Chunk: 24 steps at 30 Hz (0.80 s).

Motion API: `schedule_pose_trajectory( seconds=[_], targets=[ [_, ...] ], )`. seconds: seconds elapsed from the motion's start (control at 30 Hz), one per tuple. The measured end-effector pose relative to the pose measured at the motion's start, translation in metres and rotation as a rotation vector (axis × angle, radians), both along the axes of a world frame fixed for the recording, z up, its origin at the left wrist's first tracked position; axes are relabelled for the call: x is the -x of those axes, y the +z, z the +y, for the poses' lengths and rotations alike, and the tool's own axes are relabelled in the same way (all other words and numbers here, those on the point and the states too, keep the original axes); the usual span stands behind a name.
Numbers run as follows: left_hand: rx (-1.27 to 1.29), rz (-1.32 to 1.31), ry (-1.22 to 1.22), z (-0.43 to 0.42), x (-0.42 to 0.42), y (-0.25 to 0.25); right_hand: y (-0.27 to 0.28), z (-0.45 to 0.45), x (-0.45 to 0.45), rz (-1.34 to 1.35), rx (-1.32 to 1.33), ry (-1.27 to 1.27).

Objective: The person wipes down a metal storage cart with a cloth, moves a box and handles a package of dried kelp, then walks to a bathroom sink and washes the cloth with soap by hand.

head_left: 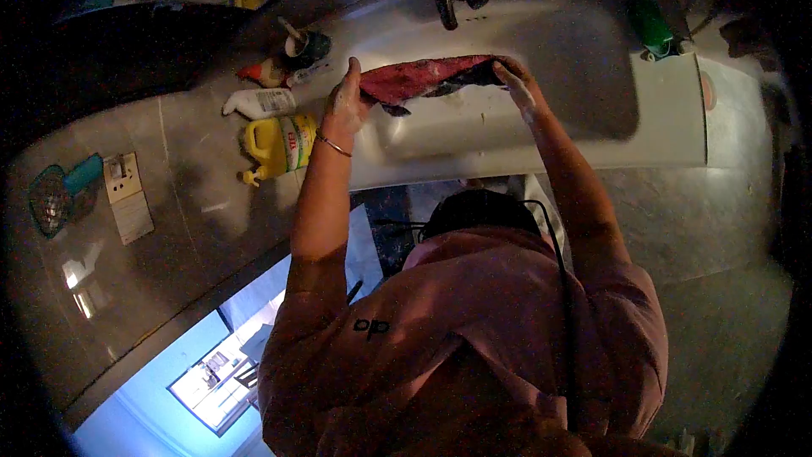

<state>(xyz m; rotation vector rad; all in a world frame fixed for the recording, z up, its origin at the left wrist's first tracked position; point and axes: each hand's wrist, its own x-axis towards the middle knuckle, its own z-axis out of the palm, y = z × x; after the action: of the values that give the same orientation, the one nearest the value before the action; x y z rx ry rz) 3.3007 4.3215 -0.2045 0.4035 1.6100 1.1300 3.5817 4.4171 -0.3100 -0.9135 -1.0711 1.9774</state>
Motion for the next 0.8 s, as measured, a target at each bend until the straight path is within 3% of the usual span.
schedule_pose_trajectory(
  seconds=[0.03,0.1,0.17,0.27,0.37,0.4,0.47,0.5,0.57,0.6,0.63,0.67,0.7,0.73,0.77,0.8],
  targets=[
    [-0.165,-0.248,-0.102,-0.002,0.010,-0.017,-0.014,0.002,0.001,-0.049,-0.109,-0.012],
    [-0.146,-0.274,-0.068,0.000,0.001,-0.015,-0.021,0.003,0.001,-0.101,-0.216,-0.026],
    [-0.129,-0.298,-0.032,0.002,-0.004,-0.016,-0.018,0.002,0.002,-0.541,-0.440,-0.080],
    [-0.181,-0.388,-0.123,0.004,-0.003,-0.025,-0.048,-0.011,0.017,-0.373,-0.377,-0.123],
    [-0.021,-0.360,0.024,0.006,-0.025,-0.013,-0.078,-0.025,0.037,-0.118,-0.279,-0.185],
    [-0.057,-0.315,-0.023,0.005,-0.029,-0.012,-0.064,-0.029,0.039,-0.118,-0.278,-0.187],
    [-0.090,-0.271,-0.077,0.003,-0.039,-0.014,0.002,-0.040,0.042,0.607,0.842,0.434],
    [-0.058,-0.226,-0.049,0.002,-0.043,-0.017,0.027,-0.045,0.047,0.609,0.841,0.429],
    [-0.031,-0.174,-0.019,0.001,-0.048,-0.020,0.059,-0.048,0.055,0.586,0.506,0.132],
    [-0.117,-0.075,-0.143,-0.001,-0.050,-0.020,0.026,-0.043,0.067,0.575,0.404,0.003],
    [-0.203,0.026,-0.266,-0.002,-0.055,-0.014,0.027,-0.042,0.070,0.578,0.404,0.005],
    [-0.209,-0.175,-0.166,-0.002,-0.064,-0.011,0.028,-0.041,0.073,0.523,0.318,-0.063],
    [-0.210,-0.174,-0.166,-0.002,-0.067,-0.014,0.030,-0.041,0.077,0.468,0.233,-0.131],
    [-0.122,-0.214,0.004,-0.001,-0.070,-0.017,0.033,-0.043,0.082,0.468,0.232,-0.128],
    [-0.034,-0.254,0.175,0.001,-0.073,-0.021,0.036,-0.045,0.088,0.231,0.035,-0.138],
    [-0.037,-0.254,0.179,0.003,-0.076,-0.027,0.040,-0.047,0.095,-0.007,-0.160,-0.147]
  ],
)
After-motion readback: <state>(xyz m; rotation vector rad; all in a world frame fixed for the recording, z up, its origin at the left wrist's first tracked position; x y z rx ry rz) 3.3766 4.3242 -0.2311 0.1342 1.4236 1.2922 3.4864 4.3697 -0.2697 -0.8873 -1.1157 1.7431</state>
